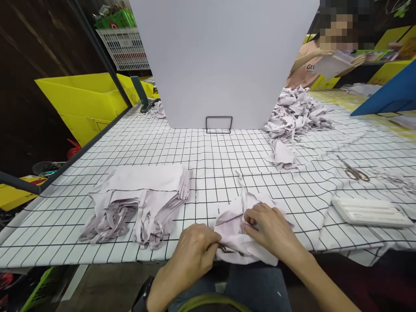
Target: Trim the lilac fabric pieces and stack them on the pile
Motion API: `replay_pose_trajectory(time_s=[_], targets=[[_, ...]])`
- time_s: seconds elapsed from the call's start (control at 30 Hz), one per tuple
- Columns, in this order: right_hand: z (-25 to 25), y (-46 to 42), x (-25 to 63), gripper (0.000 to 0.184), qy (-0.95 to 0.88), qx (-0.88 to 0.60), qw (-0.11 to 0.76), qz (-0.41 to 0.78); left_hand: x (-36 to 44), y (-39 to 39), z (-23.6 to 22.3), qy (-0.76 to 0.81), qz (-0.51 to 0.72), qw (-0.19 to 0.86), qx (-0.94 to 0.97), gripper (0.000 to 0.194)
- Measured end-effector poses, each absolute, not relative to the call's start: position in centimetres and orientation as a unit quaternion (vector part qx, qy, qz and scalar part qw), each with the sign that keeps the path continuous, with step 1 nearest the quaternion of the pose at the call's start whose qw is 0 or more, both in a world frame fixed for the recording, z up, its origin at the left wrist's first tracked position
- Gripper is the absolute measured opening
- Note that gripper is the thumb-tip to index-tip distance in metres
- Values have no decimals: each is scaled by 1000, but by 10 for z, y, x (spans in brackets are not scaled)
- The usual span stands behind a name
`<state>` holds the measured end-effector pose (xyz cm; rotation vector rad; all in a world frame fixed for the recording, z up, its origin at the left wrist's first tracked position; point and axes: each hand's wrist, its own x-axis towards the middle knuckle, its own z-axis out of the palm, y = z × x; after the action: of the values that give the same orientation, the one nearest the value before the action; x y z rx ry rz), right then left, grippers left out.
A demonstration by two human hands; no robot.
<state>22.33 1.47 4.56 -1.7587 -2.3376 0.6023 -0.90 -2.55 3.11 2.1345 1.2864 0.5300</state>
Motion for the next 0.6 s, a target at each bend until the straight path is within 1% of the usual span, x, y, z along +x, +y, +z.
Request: replay_pose_trajectory(time_s=[0.07, 0.13, 0.2, 0.23, 0.3, 0.37, 0.47, 0.53, 0.6], targets=[[46, 14, 225, 22, -773, -572, 121, 244, -7, -29, 30, 511, 226, 342, 756, 19], [50, 12, 236, 25, -728, -572, 205, 319, -4, -31, 31, 523, 267, 409, 699, 15], [56, 7, 251, 30, -651, -575, 283, 407, -1, -31, 33, 502, 328, 516, 612, 8], [59, 3, 258, 31, -610, -570, 313, 453, 1, -32, 33, 481, 360, 575, 555, 8], [61, -7, 270, 29, -546, -545, 371, 516, 6, -31, 35, 434, 427, 665, 433, 19], [59, -19, 277, 25, -520, -510, 422, 539, 11, -28, 39, 383, 481, 719, 325, 27], [49, -36, 282, 25, -501, -485, 457, 552, 17, -17, 45, 300, 535, 765, 196, 33], [43, -43, 286, 23, -464, -496, 489, 548, 18, -5, 49, 272, 558, 774, 126, 36], [41, -45, 293, 14, -416, -514, 548, 512, 17, 7, 54, 266, 578, 768, 75, 38]])
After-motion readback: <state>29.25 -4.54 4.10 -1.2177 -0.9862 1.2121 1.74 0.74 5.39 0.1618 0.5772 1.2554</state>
